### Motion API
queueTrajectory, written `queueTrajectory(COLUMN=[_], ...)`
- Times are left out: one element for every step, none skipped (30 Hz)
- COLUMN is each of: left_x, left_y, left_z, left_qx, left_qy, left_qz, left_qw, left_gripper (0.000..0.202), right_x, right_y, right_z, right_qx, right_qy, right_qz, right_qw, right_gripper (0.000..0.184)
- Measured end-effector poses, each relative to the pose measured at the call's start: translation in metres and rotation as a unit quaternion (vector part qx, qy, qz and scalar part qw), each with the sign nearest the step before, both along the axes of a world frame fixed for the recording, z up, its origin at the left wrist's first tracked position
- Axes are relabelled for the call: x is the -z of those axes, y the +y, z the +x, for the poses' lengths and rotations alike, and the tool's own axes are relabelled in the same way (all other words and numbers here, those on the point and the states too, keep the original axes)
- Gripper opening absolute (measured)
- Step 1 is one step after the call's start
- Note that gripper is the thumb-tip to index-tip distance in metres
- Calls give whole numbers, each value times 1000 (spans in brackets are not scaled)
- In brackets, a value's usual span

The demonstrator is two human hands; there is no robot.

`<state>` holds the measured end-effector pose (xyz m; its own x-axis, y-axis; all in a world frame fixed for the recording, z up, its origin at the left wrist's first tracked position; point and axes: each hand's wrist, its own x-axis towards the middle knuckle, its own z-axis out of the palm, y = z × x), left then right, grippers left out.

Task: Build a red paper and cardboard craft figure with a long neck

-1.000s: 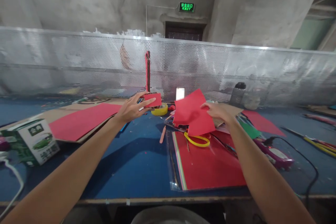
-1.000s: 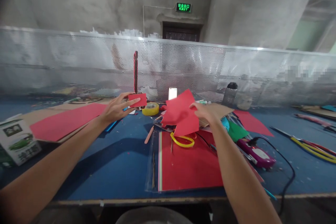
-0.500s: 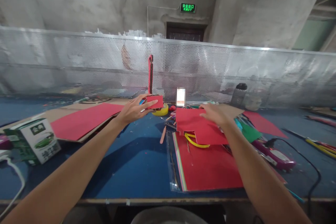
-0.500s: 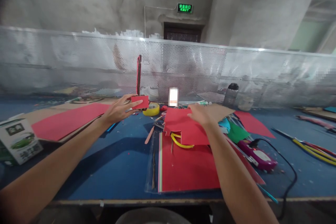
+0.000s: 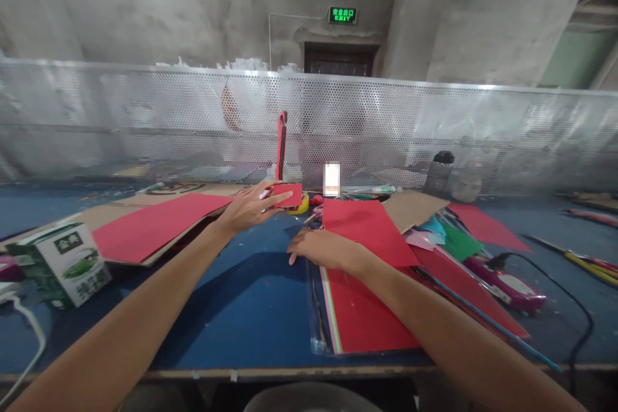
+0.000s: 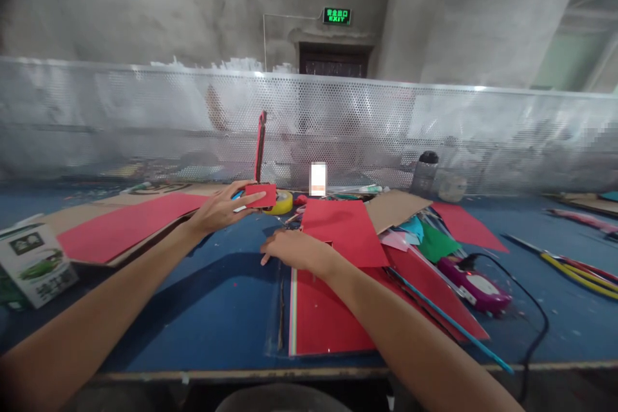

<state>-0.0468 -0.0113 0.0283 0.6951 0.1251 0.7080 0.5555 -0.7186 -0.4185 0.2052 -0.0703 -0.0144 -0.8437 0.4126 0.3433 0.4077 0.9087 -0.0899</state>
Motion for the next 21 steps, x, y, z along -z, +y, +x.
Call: queueTrajectory(left_x=[1, 1, 2, 2, 3, 3, 4, 4, 5, 5, 6, 7, 7, 8, 9, 9, 10, 11, 11, 12, 13], left_y=[0, 1, 1, 1, 1, 1, 1, 1, 2, 2, 3, 3, 4, 5, 5, 6, 6, 5, 5, 4, 3], left_z=[0, 0, 1, 1, 1, 1, 1, 1, 1, 1, 1, 1, 0, 1, 1, 1, 2, 3, 5, 6, 8], left_qx=[-1, -3, -6, -9, -11, -13, -15, -14, -13, -10, -6, 1, 8, 14, 15, 14, 11, 6, 3, 3, 8], left_qy=[1, 2, 3, 3, 4, 5, 7, 10, 12, 15, 20, 24, 29, 34, 39, 45, 49, 52, 54, 53, 52], left_qz=[1, 1, 2, 3, 2, 1, -1, -3, -4, -5, -7, -8, -9, -10, -10, -9, -8, -9, -11, -13, -14], left_qw=[1000, 1000, 1000, 1000, 1000, 1000, 1000, 1000, 1000, 1000, 1000, 1000, 999, 999, 999, 999, 999, 999, 999, 998, 999], left_gripper=[48, 47, 47, 46, 45, 44, 43, 43, 43, 42, 42, 41, 40, 40, 40, 40, 42, 43, 44, 46, 47], right_x=[-1, -2, -3, -4, -5, -6, -8, -10, -12, -16, -20, -25, -30, -35, -39, -44, -47, -50, -53, -55, -57], right_y=[1, 1, 0, -1, -2, -4, -6, -9, -11, -13, -15, -16, -17, -17, -16, -15, -13, -11, -9, -7, -6], right_z=[-1, -2, -3, -4, -4, -5, -6, -6, -6, -6, -5, -2, 1, 6, 12, 19, 27, 35, 42, 48, 53], right_qx=[-10, -17, -22, -26, -32, -41, -51, -61, -67, -69, -72, -74, -80, -93, -102, -108, -110, -105, -102, -95, -85], right_qy=[-20, -39, -54, -66, -78, -88, -95, -90, -68, -26, 31, 97, 165, 224, 269, 302, 336, 368, 397, 427, 461], right_qz=[9, 19, 31, 48, 67, 86, 97, 94, 71, 23, -42, -115, -191, -256, -300, -328, -344, -360, -377, -389, -391], right_qw=[1000, 999, 998, 996, 994, 992, 989, 990, 993, 997, 996, 986, 964, 936, 910, 889, 870, 851, 830, 811, 792], right_gripper=[32, 24, 15, 8, 5, 5, 9, 15, 19, 20, 18, 14, 10, 9, 12, 18, 25, 31, 37, 41, 44])
